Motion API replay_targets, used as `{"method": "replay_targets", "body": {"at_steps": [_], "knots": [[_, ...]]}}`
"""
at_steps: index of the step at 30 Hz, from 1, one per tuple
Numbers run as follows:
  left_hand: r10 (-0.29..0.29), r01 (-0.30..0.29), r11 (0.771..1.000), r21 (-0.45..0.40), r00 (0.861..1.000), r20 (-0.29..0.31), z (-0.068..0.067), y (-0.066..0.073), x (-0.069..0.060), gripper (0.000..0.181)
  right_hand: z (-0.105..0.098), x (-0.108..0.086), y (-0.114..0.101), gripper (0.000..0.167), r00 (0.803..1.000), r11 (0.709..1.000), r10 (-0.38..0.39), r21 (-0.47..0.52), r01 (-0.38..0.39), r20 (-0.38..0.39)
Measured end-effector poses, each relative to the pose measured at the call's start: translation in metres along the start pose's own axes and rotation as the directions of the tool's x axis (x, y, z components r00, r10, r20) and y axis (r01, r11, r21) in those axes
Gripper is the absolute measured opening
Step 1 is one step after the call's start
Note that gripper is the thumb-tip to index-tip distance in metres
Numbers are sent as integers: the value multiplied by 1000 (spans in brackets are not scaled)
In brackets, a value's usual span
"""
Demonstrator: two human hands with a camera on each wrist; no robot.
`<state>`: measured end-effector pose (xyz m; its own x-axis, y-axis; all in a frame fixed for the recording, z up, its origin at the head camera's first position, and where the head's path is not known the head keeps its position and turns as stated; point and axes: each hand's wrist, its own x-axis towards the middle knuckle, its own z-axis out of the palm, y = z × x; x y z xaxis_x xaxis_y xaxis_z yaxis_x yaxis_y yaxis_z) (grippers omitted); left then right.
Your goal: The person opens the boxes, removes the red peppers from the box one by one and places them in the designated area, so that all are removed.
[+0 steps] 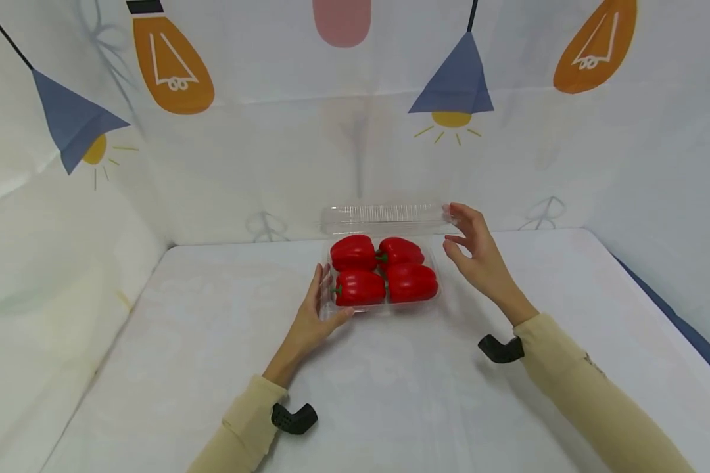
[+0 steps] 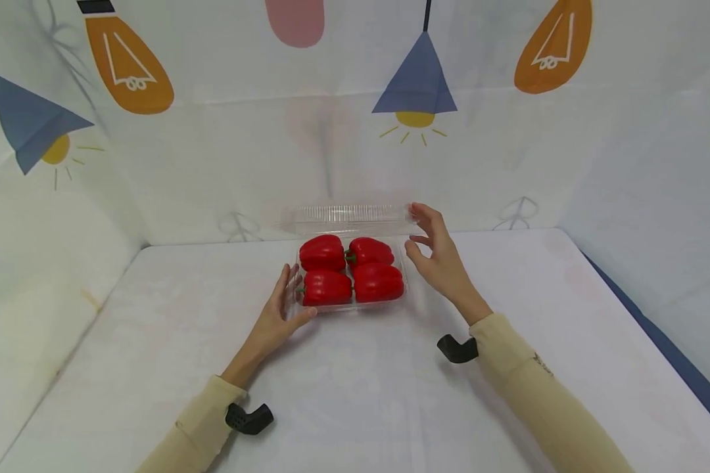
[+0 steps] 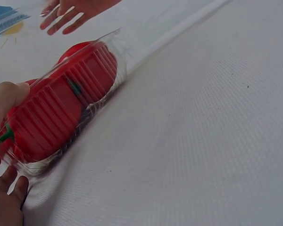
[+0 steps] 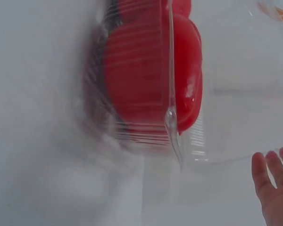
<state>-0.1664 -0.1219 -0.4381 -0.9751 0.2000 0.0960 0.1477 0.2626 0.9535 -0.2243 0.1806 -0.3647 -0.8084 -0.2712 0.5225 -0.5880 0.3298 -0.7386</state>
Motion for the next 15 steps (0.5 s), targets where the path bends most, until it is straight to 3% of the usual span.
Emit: {"method": "replay_targets", "body": {"at_steps": [4,8,15], "knots": [[-2,2,1000,-3,1000,2,0,1,-2,98,-1,10,18,62,1000,999,21,49,-20,-3],[3,-3,1000,-14,1000,8,0,0,-2,99,-1,20,23,61,1000,998,10,59,-10,-1],[-1,1,1000,11,1000,2,0,1,-1,98,1,36,6,60,996,995,80,49,-82,41]]}}
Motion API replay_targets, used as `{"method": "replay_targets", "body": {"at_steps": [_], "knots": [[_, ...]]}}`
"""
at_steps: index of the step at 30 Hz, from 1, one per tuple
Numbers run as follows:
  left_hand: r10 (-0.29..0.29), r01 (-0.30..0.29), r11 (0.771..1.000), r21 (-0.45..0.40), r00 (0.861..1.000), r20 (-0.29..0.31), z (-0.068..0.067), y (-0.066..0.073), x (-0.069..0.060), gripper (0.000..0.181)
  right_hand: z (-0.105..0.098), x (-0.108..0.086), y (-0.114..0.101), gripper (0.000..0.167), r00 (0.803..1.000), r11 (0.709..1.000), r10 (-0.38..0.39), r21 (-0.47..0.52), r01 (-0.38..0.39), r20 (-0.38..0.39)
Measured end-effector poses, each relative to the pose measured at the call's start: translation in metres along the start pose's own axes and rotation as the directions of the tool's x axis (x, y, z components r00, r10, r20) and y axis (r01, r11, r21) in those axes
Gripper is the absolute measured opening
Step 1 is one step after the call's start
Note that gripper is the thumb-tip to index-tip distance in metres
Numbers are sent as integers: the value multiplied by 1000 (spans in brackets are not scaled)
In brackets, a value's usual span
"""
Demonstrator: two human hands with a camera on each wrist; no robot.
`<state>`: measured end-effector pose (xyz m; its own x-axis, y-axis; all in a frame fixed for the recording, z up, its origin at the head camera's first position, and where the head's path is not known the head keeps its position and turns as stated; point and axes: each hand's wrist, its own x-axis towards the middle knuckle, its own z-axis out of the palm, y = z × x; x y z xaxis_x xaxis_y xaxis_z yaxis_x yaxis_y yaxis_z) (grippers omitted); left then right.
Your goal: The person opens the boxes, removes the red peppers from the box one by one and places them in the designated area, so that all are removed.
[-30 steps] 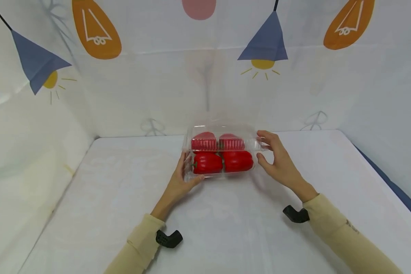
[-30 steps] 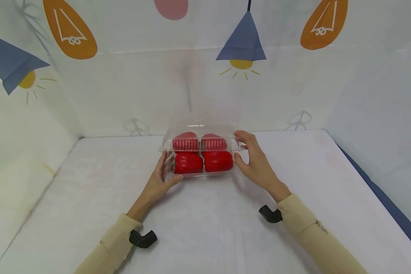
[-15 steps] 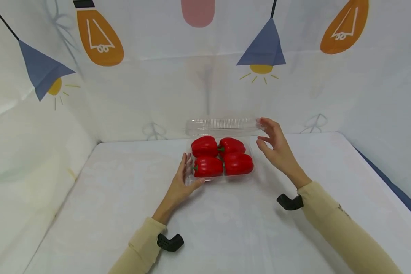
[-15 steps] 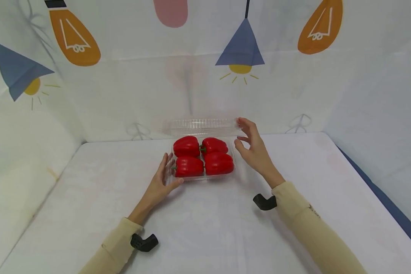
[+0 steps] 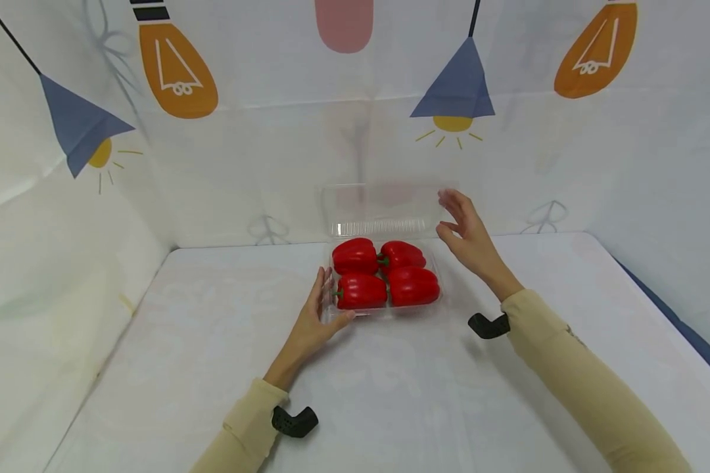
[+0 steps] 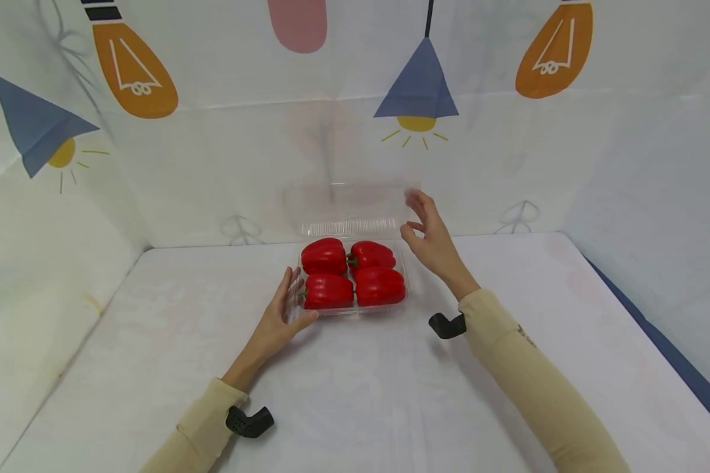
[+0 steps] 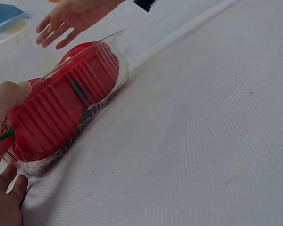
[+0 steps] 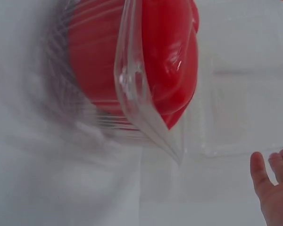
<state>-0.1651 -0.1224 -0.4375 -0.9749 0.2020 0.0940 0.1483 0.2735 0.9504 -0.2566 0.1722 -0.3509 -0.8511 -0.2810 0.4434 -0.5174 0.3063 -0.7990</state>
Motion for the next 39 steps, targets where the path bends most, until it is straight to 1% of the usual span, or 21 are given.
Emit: {"method": "replay_targets", "body": {"at_steps": [2,5,12,16,21,24,28,32,36,39], "knots": [[7,-7,1000,-3,1000,1,-1,0,0,98,2,2,-5,62,999,999,30,-13,-30,22],[18,-17,1000,-10,1000,2,-1,-2,1,98,4,4,-2,66,995,996,80,-51,-77,54],[19,-19,1000,-7,1000,-3,0,-4,1,99,5,10,41,73,982,976,166,-157,-151,88],[20,-20,1000,7,1000,-6,0,-3,1,98,6,12,43,77,970,969,211,-155,-191,122],[29,-29,1000,4,1000,-8,0,-3,1,98,6,11,45,78,954,965,242,-148,-217,177],[30,-30,1000,3,1000,-9,0,-3,1,98,7,11,48,78,948,960,257,-163,-228,189],[16,-16,1000,1,1000,-7,0,-2,1,98,8,11,51,77,943,957,273,-158,-245,192],[9,-9,1000,-1,1000,-4,0,-3,1,98,9,11,47,77,937,953,289,-149,-263,198],[5,-5,999,-33,1000,-1,0,-5,2,98,11,7,29,75,927,946,313,-154,-285,208],[6,-6,998,-63,1000,6,0,-7,3,98,12,1,18,72,918,937,335,-178,-300,214]]}}
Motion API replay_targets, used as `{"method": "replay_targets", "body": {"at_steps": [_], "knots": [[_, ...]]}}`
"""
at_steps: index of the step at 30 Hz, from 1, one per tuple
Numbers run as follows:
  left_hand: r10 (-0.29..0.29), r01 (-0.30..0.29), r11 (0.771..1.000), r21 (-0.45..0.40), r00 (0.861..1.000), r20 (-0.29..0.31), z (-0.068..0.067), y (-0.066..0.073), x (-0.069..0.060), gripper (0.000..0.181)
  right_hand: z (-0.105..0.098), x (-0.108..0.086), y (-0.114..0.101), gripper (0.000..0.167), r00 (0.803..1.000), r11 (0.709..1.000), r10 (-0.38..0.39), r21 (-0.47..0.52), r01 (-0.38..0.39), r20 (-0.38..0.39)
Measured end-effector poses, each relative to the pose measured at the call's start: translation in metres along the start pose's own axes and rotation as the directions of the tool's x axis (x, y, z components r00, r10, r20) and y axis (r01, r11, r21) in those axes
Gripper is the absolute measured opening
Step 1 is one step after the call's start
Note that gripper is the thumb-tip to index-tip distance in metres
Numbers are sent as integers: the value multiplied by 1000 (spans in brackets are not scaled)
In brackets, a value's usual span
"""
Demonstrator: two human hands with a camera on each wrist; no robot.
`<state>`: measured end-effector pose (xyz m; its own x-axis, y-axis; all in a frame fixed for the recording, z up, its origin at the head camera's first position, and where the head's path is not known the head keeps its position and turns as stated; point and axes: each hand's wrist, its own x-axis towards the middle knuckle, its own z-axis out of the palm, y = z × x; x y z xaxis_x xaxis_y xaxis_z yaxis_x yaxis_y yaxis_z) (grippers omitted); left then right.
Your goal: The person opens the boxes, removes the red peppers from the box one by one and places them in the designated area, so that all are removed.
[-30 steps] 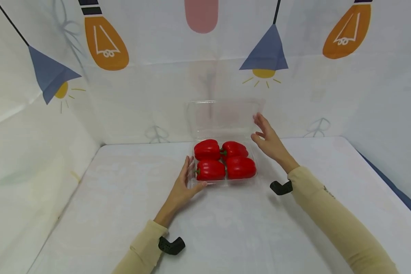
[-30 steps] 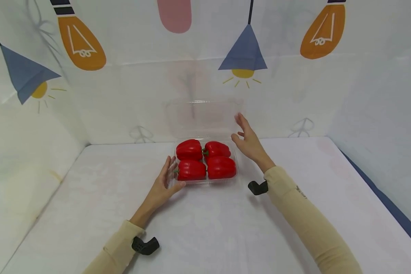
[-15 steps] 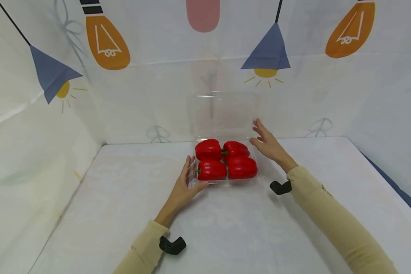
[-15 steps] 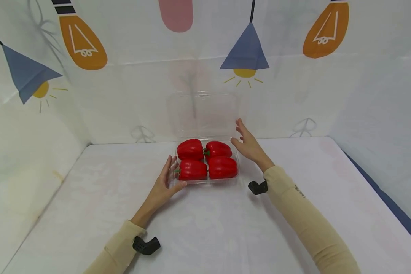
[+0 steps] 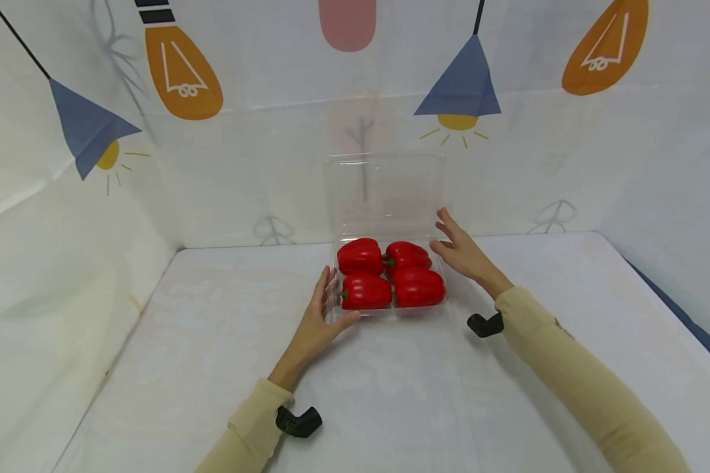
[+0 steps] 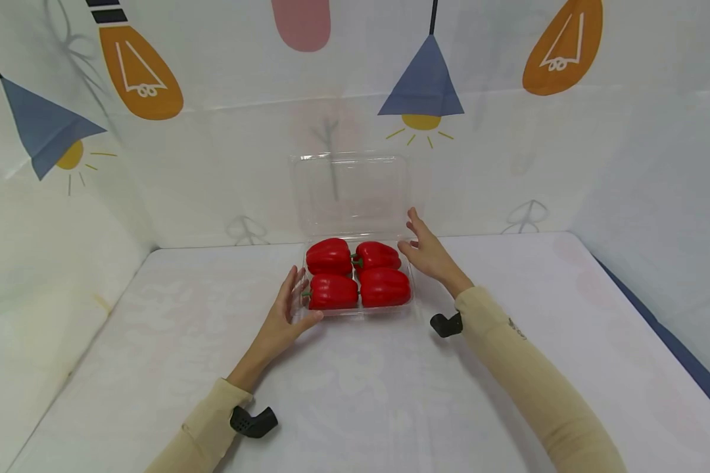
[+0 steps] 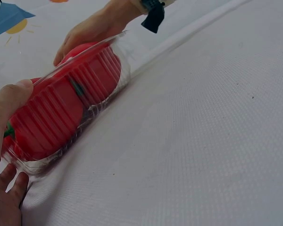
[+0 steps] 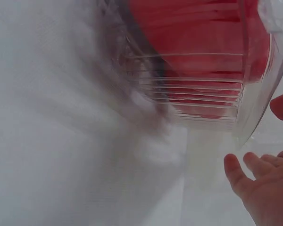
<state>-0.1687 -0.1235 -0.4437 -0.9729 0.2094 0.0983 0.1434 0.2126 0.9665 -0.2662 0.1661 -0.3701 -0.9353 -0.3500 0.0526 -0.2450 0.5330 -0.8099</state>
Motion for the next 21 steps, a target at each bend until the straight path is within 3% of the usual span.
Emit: {"method": "replay_targets", "body": {"at_steps": [5,11,15,21], "knots": [[7,-7,1000,-17,1000,6,0,-1,0,97,1,-2,3,71,1000,1000,1,-14,-1,5],[4,-4,1000,18,1000,2,1,-1,0,97,2,7,34,72,999,1000,-23,-16,23,-22],[7,-7,999,32,1000,-5,2,-1,-1,96,3,8,47,70,995,996,-74,-45,71,-63],[0,1,999,51,1000,-14,1,-1,-2,95,7,0,49,62,980,986,-151,-97,139,-128]]}}
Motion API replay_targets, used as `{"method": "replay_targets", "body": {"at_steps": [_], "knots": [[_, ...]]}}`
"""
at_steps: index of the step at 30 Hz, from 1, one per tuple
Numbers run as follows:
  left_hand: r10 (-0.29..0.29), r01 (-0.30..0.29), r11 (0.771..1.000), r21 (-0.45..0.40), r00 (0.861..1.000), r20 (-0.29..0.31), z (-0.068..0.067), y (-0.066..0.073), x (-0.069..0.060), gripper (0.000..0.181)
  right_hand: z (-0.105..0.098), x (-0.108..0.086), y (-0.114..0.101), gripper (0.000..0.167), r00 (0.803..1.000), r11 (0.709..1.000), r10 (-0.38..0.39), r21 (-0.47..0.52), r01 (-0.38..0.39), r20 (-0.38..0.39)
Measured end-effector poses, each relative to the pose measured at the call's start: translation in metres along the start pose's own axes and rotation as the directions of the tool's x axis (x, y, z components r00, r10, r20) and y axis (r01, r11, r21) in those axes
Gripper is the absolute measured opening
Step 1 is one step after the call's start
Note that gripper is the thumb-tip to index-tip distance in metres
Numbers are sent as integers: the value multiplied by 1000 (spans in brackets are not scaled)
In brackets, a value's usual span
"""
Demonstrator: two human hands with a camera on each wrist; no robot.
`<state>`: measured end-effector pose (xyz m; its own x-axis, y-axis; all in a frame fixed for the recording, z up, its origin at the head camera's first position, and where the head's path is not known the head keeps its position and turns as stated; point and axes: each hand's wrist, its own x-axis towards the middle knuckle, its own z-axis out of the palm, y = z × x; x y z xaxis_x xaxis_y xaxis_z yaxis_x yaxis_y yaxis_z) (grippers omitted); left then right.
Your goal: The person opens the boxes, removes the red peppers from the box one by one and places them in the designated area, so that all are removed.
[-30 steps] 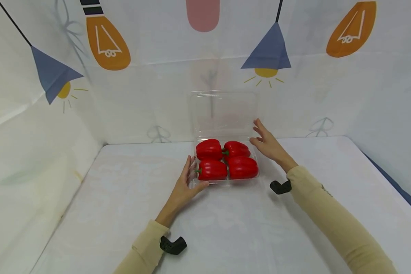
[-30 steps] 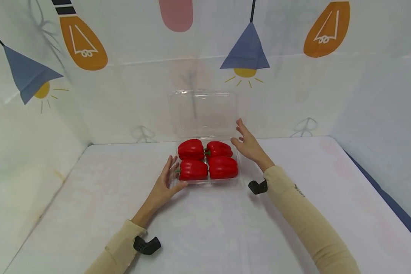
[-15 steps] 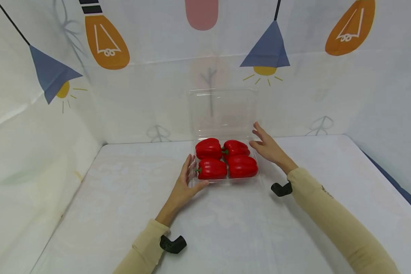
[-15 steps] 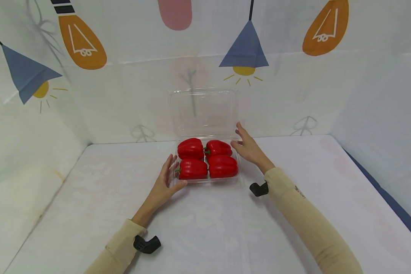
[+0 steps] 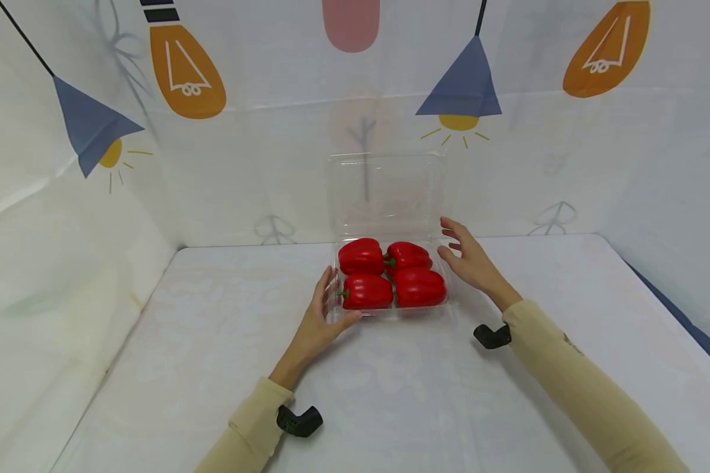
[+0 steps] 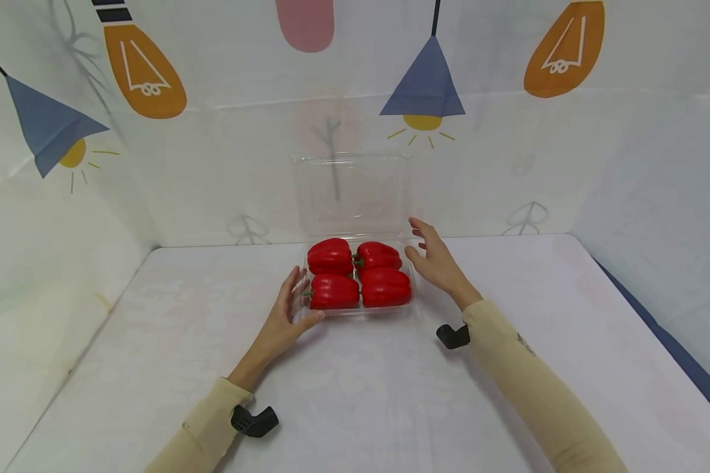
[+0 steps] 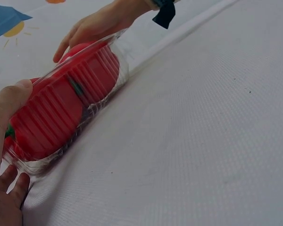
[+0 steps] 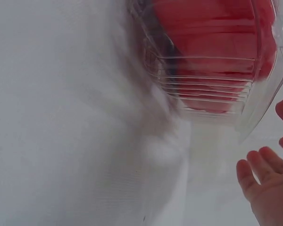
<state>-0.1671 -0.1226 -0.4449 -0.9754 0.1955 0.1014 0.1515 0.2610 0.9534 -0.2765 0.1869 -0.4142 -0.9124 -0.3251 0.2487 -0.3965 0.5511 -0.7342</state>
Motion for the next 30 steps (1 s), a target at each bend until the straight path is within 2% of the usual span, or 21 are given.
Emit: {"method": "replay_targets", "body": {"at_steps": [7,11,20,25,30], "knots": [[6,-6,1000,0,1000,-3,0,1,-1,95,1,-10,-5,54,992,990,-123,-67,120,-41],[1,-1,1000,2,1000,0,0,1,-1,95,1,-16,-10,53,990,987,-139,-81,136,-29],[-6,6,999,-40,1000,7,0,-1,-1,96,4,-28,-18,47,988,988,-132,-68,138,75],[-4,5,1000,-29,1000,4,0,-1,-1,96,7,-34,-19,44,973,981,-181,-38,188,142],[-6,6,1000,-24,1000,3,0,0,-1,96,10,-38,-22,45,955,972,-214,-49,228,206]]}}
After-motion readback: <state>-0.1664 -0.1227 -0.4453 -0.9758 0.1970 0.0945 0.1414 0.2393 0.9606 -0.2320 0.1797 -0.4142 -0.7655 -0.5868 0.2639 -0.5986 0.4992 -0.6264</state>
